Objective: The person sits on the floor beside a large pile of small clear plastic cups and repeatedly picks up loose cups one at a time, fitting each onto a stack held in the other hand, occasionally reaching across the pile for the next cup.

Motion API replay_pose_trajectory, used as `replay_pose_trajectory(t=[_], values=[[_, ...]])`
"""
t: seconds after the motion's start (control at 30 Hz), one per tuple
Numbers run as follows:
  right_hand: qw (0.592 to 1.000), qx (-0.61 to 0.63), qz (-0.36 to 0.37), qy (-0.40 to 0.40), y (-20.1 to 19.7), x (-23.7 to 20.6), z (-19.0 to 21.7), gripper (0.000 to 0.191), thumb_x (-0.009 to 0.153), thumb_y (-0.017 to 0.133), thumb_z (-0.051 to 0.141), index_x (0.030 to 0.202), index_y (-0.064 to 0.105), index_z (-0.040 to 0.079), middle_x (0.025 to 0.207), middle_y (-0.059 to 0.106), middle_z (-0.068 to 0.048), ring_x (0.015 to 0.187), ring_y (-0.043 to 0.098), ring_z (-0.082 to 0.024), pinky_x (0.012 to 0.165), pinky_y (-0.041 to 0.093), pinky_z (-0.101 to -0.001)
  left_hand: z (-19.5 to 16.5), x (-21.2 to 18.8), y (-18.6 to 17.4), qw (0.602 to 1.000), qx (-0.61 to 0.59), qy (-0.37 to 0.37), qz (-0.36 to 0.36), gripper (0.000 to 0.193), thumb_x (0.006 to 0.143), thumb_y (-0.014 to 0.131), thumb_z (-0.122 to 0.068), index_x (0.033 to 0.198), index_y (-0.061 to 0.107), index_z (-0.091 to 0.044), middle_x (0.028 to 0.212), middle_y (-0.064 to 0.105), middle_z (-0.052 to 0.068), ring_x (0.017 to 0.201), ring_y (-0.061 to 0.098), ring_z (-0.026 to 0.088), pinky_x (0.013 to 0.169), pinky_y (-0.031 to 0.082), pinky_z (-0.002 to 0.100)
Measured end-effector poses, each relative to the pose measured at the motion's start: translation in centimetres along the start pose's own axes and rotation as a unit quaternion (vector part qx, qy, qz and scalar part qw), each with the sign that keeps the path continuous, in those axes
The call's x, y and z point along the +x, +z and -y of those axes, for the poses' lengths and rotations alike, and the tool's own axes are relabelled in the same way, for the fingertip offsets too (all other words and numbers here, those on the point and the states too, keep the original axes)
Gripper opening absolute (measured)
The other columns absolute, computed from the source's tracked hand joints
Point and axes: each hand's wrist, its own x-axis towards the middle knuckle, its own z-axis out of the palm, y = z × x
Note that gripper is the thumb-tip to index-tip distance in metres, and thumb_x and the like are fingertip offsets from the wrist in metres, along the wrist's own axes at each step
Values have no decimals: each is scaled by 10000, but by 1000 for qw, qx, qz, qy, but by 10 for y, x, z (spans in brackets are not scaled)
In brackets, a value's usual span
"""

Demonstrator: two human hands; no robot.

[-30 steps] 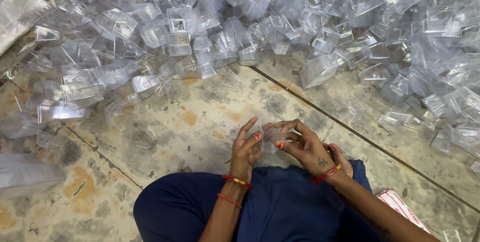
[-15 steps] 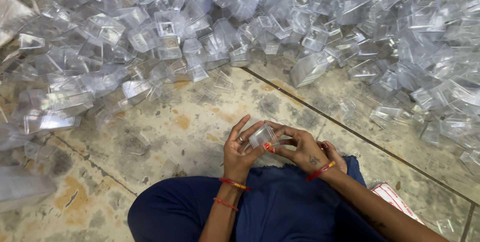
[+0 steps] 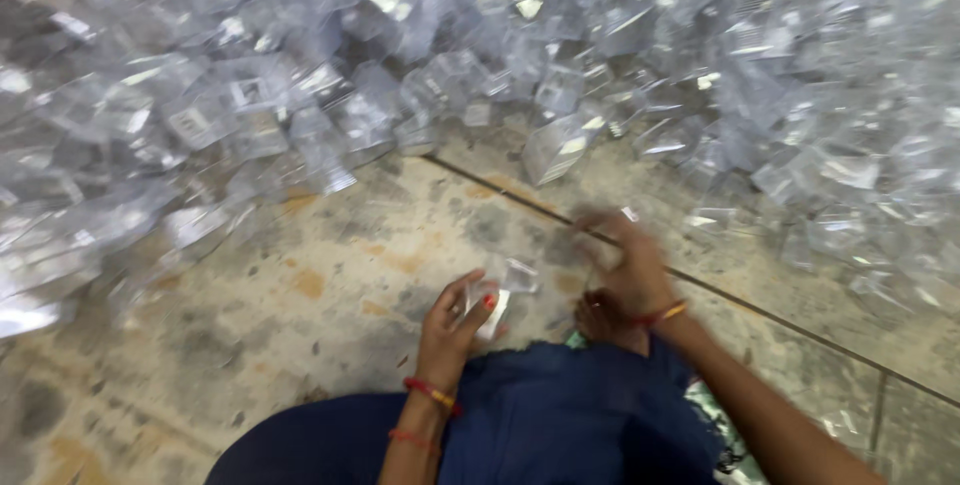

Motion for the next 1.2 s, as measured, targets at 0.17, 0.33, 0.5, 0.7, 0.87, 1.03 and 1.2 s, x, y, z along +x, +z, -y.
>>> replay_pose_trajectory(t=[0.17, 0.33, 0.5, 0.7, 0.87, 1.03, 1.2], values=[[964, -249, -20, -87, -42, 32, -57, 241, 827, 730, 144, 1061, 690, 98, 1172, 710, -161, 1047, 682, -385, 882, 532, -448, -1, -1, 2, 999, 24, 28, -12, 625, 837, 767, -62, 1420, 541, -76, 1267, 640, 83, 1087, 685, 207, 846, 639, 369], [964, 227, 87, 112, -34, 33, -45, 272, 980, 459, 75, 1227, 572, 73, 1047, 748, -149, 863, 777, -226, 714, 637, -320, -3, -2, 7, 992, 95, 81, 17, 651, 852, 791, -48, 1450, 536, -72, 1326, 657, 118, 1155, 668, 185, 933, 591, 315], [911, 225, 346, 5, 2, 33, 24, 365, 1063, 427, 140, 1370, 573, 6, 941, 672, -291, 770, 648, -373, 670, 542, -434, -13, -9, 20, 991, 93, 62, 74, 713, 866, 777, -54, 1516, 484, -83, 1401, 641, 120, 1182, 664, 186, 930, 592, 294], [839, -145, 524, -21, 23, 9, 41, 304, 930, 576, 251, 1152, 641, 53, 692, 759, -89, 691, 734, -261, 704, 571, -407, -23, -22, 36, 979, 126, 3, 162, 787, 818, 758, -22, 1523, 423, -124, 1490, 527, 24, 1179, 626, 169, 786, 646, 338], [995, -59, 14, 83, -34, 18, -43, 304, 886, 722, 245, 1163, 703, 121, 830, 766, -50, 639, 724, -192, 605, 584, -349, -27, -16, 33, 997, 0, -30, 70, 698, 871, 695, -158, 1532, 475, -125, 1353, 638, 169, 1131, 697, 287, 792, 658, 394], [928, -120, -292, 199, -92, -11, -129, 493, 885, 861, 297, 1133, 565, -10, 964, 727, -118, 740, 649, -211, 692, 511, -335, -31, -9, 25, 998, -56, -25, 34, 655, 885, 667, -200, 1502, 470, -105, 1247, 624, 81, 1197, 659, 264, 828, 626, 410], [952, 28, -166, 257, -71, -21, -136, 284, 914, 745, 247, 1093, 733, 27, 938, 790, -91, 712, 635, -77, 619, 466, -263, -29, -9, 27, 999, -23, -20, 37, 635, 857, 676, -147, 1465, 500, -103, 1257, 653, 76, 1216, 675, 251, 846, 636, 400]])
